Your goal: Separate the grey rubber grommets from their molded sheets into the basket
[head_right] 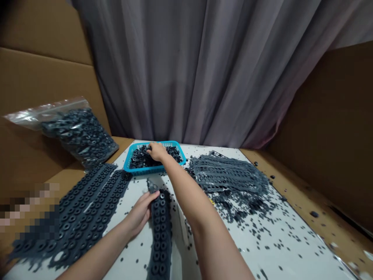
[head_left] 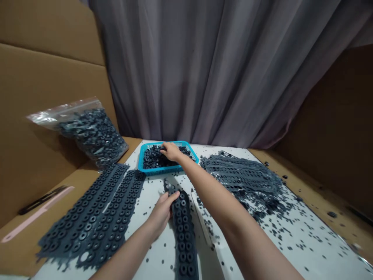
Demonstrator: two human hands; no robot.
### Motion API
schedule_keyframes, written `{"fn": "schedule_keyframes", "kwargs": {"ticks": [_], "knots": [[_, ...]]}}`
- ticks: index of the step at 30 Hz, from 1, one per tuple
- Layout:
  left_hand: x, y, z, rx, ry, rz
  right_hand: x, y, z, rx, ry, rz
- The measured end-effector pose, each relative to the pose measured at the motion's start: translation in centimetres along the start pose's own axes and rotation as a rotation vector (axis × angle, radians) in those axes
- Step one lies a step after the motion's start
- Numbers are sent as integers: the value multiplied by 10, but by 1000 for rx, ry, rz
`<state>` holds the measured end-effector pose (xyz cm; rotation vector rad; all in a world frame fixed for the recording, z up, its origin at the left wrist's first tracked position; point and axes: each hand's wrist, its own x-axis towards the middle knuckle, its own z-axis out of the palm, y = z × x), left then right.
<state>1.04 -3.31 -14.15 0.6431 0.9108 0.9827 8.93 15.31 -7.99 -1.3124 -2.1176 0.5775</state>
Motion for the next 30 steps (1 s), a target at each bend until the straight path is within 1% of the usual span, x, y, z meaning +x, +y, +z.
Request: {"fn": "schedule_keyframes", "kwargs": {"ticks": [2, 4, 6, 8, 10, 13, 14, 15, 16, 18, 19, 22, 25, 27, 30], "knots": [[0, 0, 0, -34, 4, 12, 12, -1, 5, 1, -6, 9], [0, 0, 1, -50, -3, 27, 15, -1, 2, 20, -8, 1], [-1, 0, 1, -47, -15, 35, 9, 0, -6, 45, 15, -13], [-1, -1, 2, -18, -42, 49, -9, 0, -17, 66, 59, -34], [-2, -2, 2, 36, -62, 76, -41, -1, -29, 81, 97, -65], [-2, -3, 3, 172, -70, 163, -109, -6, -41, 74, 102, -114], [-3, -3, 4, 241, -78, 216, -133, -7, -43, 59, 93, -137], [-3, -3, 4, 325, -84, 282, -155, -9, -44, 7, 74, -195], [-4, -2, 4, 422, -86, 354, -175, -11, -43, -66, 37, -217], [-5, -1, 3, 647, -87, 498, -206, -15, -40, -215, -5, -198], [-6, -1, 2, 758, -93, 556, -217, -18, -38, -276, -21, -167], [-9, 1, 0, 984, -174, 668, -231, -25, -33, -357, -50, -99], [-12, 2, 0, 1054, -290, 692, -233, -28, -31, -315, -60, -98], [-15, 4, 2, 1085, -353, 671, -234, -28, -32, -200, -72, -99], [-20, 10, 7, 1062, -449, 601, -238, -22, -31, 125, -131, -75]]}}
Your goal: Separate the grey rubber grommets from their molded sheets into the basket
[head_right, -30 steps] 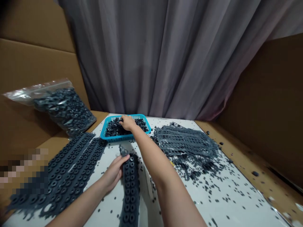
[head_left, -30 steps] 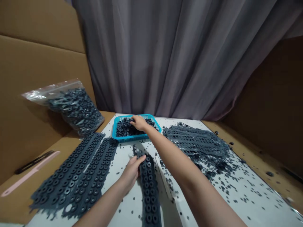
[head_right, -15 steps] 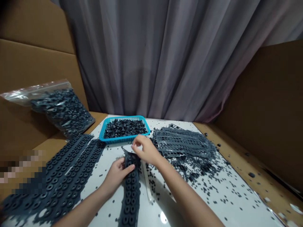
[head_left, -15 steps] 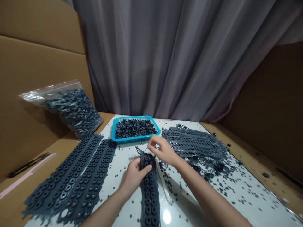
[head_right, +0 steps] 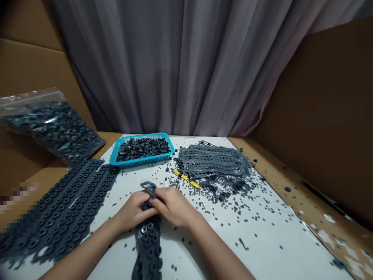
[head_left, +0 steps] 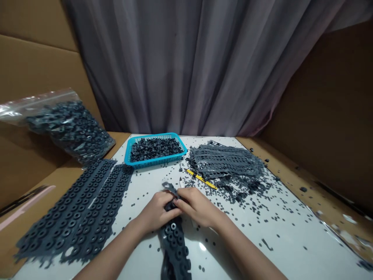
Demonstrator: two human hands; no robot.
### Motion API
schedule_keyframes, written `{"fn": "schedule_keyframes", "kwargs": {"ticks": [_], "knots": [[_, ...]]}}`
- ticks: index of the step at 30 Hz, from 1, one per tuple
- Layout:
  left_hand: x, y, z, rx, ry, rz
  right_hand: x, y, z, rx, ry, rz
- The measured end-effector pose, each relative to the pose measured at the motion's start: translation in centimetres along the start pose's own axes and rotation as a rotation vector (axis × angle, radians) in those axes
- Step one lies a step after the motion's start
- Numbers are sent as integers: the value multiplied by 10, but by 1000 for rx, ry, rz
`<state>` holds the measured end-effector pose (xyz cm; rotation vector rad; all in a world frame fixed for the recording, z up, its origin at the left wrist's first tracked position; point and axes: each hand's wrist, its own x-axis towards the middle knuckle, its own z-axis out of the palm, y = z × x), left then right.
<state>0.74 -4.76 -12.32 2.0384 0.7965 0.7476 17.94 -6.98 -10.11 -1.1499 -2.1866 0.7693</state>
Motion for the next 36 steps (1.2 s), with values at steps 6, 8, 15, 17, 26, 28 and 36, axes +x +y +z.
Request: {"fn": "schedule_keyframes", "kwargs": {"ticks": [6, 8, 15, 17, 26, 28, 36], "knots": [[-2, 6, -2, -471, -120, -144, -5, 14, 12, 835, -124, 123], [-4, 2, -1, -604, -104, -217, -5, 16, 18, 1009, -116, 186], [-8, -4, 6, -857, 6, -390, -1, 20, 34, 1328, -14, 252], [-8, -3, 7, -936, 61, -440, -1, 18, 34, 1409, 2, 244], [-5, 0, 3, -1049, 273, -482, 2, 14, 25, 1451, 72, 98], [-5, -2, 3, -1046, 341, -477, 1, 14, 19, 1388, 103, 55], [-2, -8, -4, -629, 224, -293, -10, 2, 2, 264, 205, 40]]}}
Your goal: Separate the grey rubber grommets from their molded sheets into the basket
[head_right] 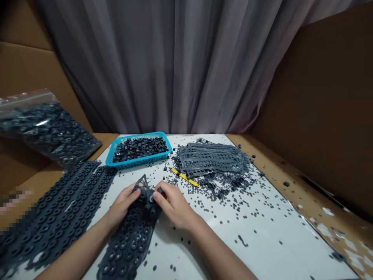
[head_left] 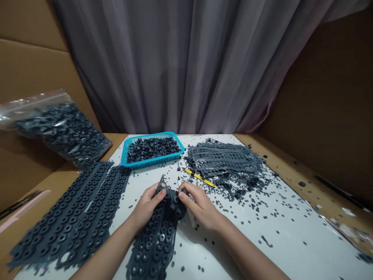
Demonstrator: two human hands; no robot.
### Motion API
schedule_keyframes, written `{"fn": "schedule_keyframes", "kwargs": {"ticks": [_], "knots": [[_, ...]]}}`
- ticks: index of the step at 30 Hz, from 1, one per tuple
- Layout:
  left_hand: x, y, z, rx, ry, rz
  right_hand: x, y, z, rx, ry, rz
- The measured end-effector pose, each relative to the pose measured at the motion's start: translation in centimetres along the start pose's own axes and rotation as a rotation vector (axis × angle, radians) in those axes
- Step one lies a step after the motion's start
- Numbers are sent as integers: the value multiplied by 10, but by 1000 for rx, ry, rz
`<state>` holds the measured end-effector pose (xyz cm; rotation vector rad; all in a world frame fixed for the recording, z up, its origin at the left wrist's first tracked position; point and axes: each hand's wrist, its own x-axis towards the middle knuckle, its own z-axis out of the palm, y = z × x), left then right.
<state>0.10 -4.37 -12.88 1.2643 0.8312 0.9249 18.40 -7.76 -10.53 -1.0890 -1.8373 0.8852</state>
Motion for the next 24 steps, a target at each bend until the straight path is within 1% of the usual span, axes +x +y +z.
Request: {"fn": "schedule_keyframes", "kwargs": {"ticks": [3, 5, 7, 9, 12, 19, 21, 24], "knots": [[0, 7, -1, 206, -81, 104, -2, -1, 0, -218, 16, -45], [0, 9, 0, 286, -112, 100, -2, 0, 1, -303, 23, -83], [0, 9, 2, 335, -105, 73, -2, 0, 2, -358, 37, -101], [0, 8, 3, 353, -96, 44, -3, 0, 4, -397, 46, -74], [-1, 5, 4, 364, -112, 27, -3, -1, 5, -449, 31, -15], [-5, 9, 2, 472, -188, 96, -2, -6, 2, -516, -108, -18], [-6, 8, 1, 452, -214, 83, -2, -6, 3, -520, -142, -24], [-8, 6, 0, 366, -245, 29, -2, -6, 6, -520, -205, -44]]}}
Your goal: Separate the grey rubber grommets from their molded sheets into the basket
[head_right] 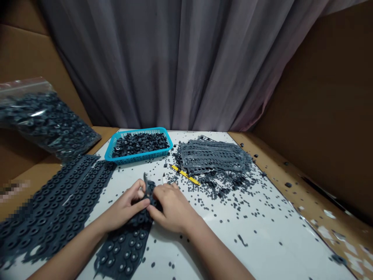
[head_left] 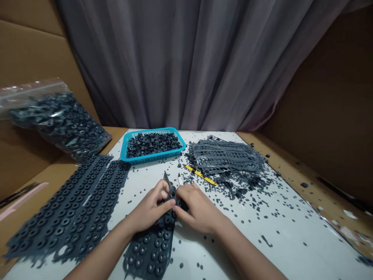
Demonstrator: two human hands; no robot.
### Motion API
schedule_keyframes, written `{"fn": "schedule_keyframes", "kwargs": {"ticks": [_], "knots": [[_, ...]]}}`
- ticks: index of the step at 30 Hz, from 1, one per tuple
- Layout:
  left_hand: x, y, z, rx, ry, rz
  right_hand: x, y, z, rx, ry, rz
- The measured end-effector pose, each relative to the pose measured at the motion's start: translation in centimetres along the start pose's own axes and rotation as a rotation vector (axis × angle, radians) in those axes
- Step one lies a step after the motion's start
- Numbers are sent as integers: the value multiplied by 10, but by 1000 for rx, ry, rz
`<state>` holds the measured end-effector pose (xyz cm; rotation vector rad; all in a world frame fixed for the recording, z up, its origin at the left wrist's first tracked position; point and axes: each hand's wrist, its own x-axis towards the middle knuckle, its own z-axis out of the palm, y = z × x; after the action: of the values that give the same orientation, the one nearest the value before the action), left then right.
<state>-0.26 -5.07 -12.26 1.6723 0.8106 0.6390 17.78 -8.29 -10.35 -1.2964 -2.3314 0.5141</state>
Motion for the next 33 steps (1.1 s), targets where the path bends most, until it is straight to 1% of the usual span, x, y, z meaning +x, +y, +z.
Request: {"fn": "schedule_keyframes", "kwargs": {"ticks": [3, 5, 7, 9, 11, 12, 15, 20, 23, 26, 30, 33], "knots": [[1, -1, 1, -42, 32, -8, 1, 0, 2, 64, -33, -22], [3, -2, 2, -78, 75, 6, 2, 1, 3, 168, -41, -25], [4, -2, 4, -195, 68, 4, 3, 2, 3, 320, -49, -26], [6, -1, 7, -382, 15, -8, 3, 3, 5, 513, -58, -18], [7, -2, 9, -554, -25, -30, 3, 5, 10, 734, -60, 19], [7, -2, 10, -610, -26, -40, 3, 7, 12, 848, -63, 44], [7, -2, 11, -695, 5, -74, 4, 10, 21, 1127, -56, 124], [8, -5, 11, -777, 32, -105, 6, 12, 32, 1396, -33, 223], [8, -7, 11, -827, 56, -135, 8, 12, 35, 1549, 16, 271], [7, -7, 11, -871, 91, -175, 10, 10, 36, 1632, 72, 269], [7, -6, 11, -861, 159, -220, 12, 7, 39, 1578, 90, 226], [8, -4, 9, -865, 222, -236, 14, 9, 36, 1600, 151, 206]]}}
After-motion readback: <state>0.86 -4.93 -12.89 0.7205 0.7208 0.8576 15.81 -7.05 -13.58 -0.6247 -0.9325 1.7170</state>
